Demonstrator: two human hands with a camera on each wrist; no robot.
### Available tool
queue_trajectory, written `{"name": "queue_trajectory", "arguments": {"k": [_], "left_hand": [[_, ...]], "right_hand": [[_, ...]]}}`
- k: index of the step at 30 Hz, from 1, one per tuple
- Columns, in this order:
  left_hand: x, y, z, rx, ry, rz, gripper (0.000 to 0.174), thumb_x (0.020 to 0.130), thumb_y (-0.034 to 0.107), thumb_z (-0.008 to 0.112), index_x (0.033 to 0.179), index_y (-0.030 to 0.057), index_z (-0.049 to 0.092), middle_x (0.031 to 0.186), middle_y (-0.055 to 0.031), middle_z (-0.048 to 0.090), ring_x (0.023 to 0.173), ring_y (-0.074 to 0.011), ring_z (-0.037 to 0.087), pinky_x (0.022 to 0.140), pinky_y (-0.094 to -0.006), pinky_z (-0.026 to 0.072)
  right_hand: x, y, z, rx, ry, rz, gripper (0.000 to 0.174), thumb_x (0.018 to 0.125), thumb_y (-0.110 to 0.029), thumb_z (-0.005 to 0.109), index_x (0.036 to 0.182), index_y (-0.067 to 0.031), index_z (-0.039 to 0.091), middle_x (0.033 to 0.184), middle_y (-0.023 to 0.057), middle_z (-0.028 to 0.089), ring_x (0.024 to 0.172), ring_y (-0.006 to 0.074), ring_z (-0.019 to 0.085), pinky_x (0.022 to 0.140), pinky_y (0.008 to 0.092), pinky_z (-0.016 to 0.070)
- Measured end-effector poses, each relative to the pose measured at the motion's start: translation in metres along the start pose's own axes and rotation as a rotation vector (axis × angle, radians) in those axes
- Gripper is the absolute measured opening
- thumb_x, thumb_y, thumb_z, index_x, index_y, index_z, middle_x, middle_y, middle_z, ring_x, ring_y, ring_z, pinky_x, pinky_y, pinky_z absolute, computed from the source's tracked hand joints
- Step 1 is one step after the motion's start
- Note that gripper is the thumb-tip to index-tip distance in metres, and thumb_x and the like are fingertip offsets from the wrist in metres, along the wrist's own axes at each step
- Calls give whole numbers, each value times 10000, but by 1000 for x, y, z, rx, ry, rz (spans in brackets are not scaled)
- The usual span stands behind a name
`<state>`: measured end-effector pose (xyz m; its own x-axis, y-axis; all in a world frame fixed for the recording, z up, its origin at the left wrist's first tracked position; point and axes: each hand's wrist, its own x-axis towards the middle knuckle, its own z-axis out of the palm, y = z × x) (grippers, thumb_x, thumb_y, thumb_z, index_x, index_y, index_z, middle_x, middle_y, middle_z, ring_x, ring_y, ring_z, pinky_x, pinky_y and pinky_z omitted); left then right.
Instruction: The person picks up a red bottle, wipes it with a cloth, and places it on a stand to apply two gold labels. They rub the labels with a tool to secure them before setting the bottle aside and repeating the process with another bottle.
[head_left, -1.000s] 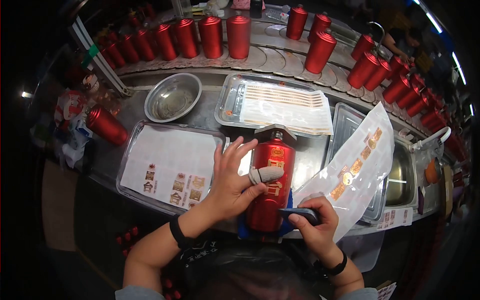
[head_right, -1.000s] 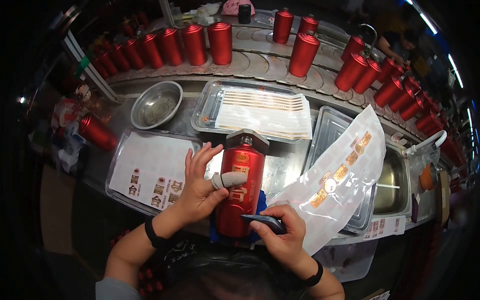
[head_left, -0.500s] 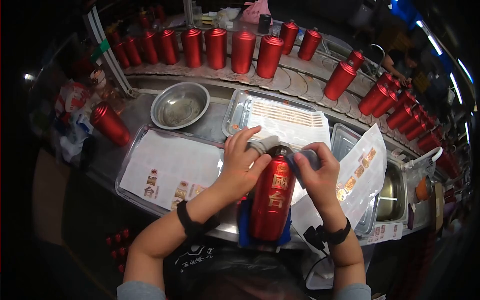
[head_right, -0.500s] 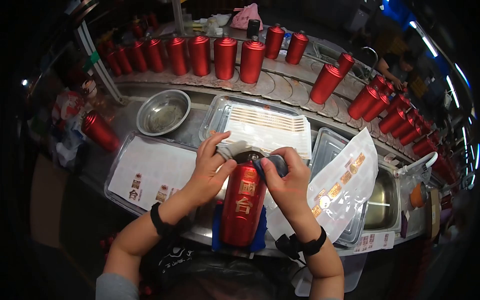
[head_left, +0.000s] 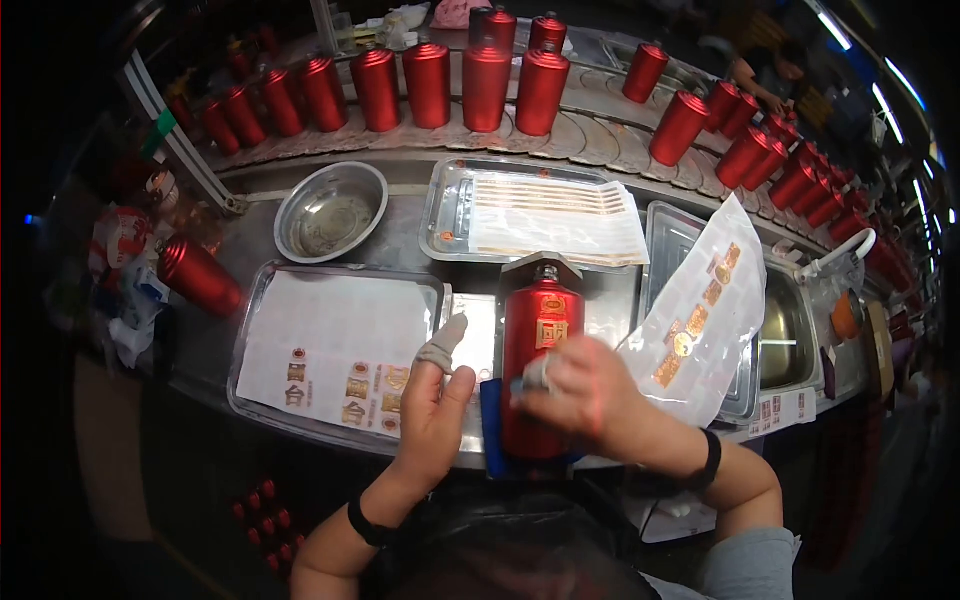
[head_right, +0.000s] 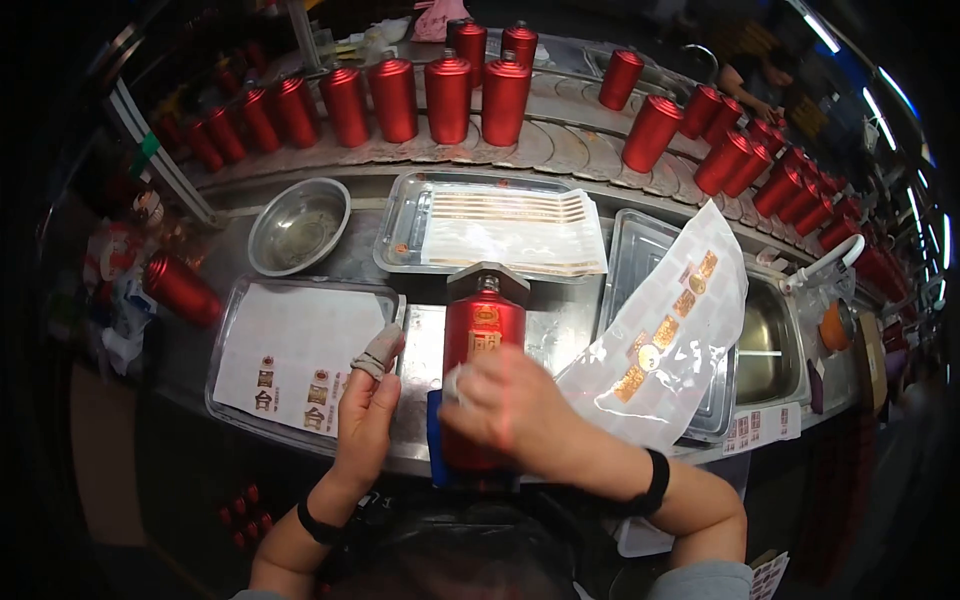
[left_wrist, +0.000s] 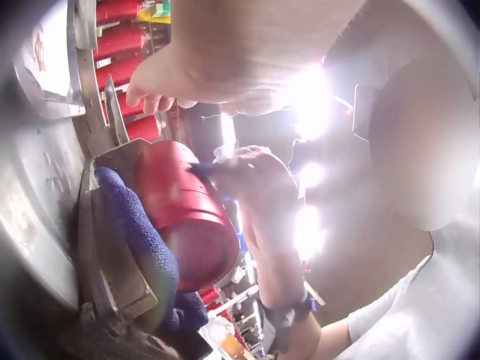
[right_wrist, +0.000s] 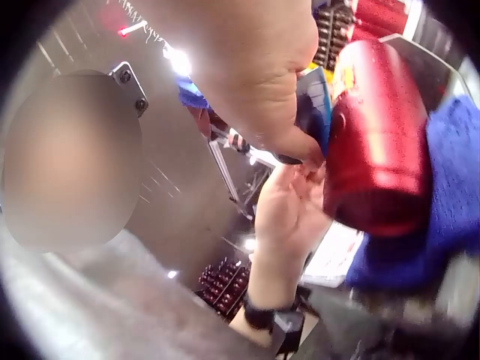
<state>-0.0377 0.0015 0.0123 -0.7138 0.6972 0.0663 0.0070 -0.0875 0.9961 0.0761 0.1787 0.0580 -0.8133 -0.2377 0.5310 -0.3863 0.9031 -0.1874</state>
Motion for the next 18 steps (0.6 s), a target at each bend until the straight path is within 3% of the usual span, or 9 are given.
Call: {"name": "queue_trajectory", "arguments": {"k": [2, 3, 6, 7, 10, 12, 14, 15, 18], "left_hand": [[-1, -2, -3, 45, -39, 16, 471, 1003, 116, 486, 1431, -61, 403, 1462, -173, 446, 1370, -229, 400, 1132, -343, 292], [-2, -4, -2, 65, -67, 17, 476, 1004, 111, 484, 1437, -61, 393, 1465, -174, 442, 1373, -229, 398, 1134, -343, 289], [-2, -10, 13, -61, -92, -63, 497, 1001, 98, 487, 1455, -61, 361, 1472, -178, 432, 1379, -228, 390, 1140, -343, 286], [-2, -10, 18, -110, -109, -99, 517, 999, 87, 489, 1471, -58, 333, 1480, -180, 417, 1385, -230, 384, 1145, -345, 283], [-4, -10, 28, -139, -139, -50, 547, 994, 69, 482, 1494, -46, 290, 1491, -177, 396, 1386, -239, 381, 1149, -354, 282], [-1, -10, 31, -124, -150, -50, 564, 991, 83, 466, 1505, -33, 264, 1485, -161, 402, 1382, -231, 385, 1154, -362, 280], [-2, -7, 34, -172, -158, -89, 602, 974, 78, 490, 1506, -55, 241, 1501, -171, 374, 1386, -238, 372, 1153, -363, 273], [-1, -3, 38, -194, -156, -103, 638, 961, 109, 515, 1506, -59, 229, 1501, -175, 364, 1382, -242, 370, 1152, -364, 271], [0, -8, 41, -82, -164, -21, 672, 949, 145, 549, 1504, -59, 230, 1494, -180, 367, 1374, -247, 377, 1146, -366, 283]], "right_hand": [[-13, -22, -6, 168, -79, -68, 225, 714, -163, 641, 932, -124, 682, 895, 16, 574, 898, 207, 583, 741, 356, 491], [-15, -27, -7, 225, -95, -67, 236, 695, -152, 690, 930, -129, 678, 880, 24, 581, 866, 233, 594, 706, 363, 485], [-17, -15, -9, 176, 213, 253, 279, 665, -121, 737, 938, -139, 677, 850, 40, 583, 815, 267, 596, 690, 379, 474], [-17, -8, -15, 3, 217, 344, 308, 649, -91, 756, 941, -135, 673, 830, 55, 583, 787, 289, 593, 681, 395, 464], [-34, -18, -3, 138, 277, 224, 289, 666, -81, 750, 944, -107, 675, 844, 62, 592, 804, 281, 602, 704, 392, 485], [-46, -33, -6, 372, 213, 261, 286, 676, -35, 727, 950, -97, 678, 901, 78, 625, 821, 278, 612, 686, 377, 490], [-48, -29, -10, 467, 338, 542, 296, 664, -24, 731, 949, -84, 676, 891, 89, 627, 804, 286, 608, 692, 381, 482], [-54, -18, -12, 221, 319, 588, 274, 729, 4, 740, 993, -56, 693, 877, 83, 680, 774, 239, 636, 684, 326, 454], [-59, -20, -16, 310, 219, 403, 319, 736, -7, 754, 1044, -53, 683, 882, 89, 680, 770, 253, 633, 674, 339, 450]]}}
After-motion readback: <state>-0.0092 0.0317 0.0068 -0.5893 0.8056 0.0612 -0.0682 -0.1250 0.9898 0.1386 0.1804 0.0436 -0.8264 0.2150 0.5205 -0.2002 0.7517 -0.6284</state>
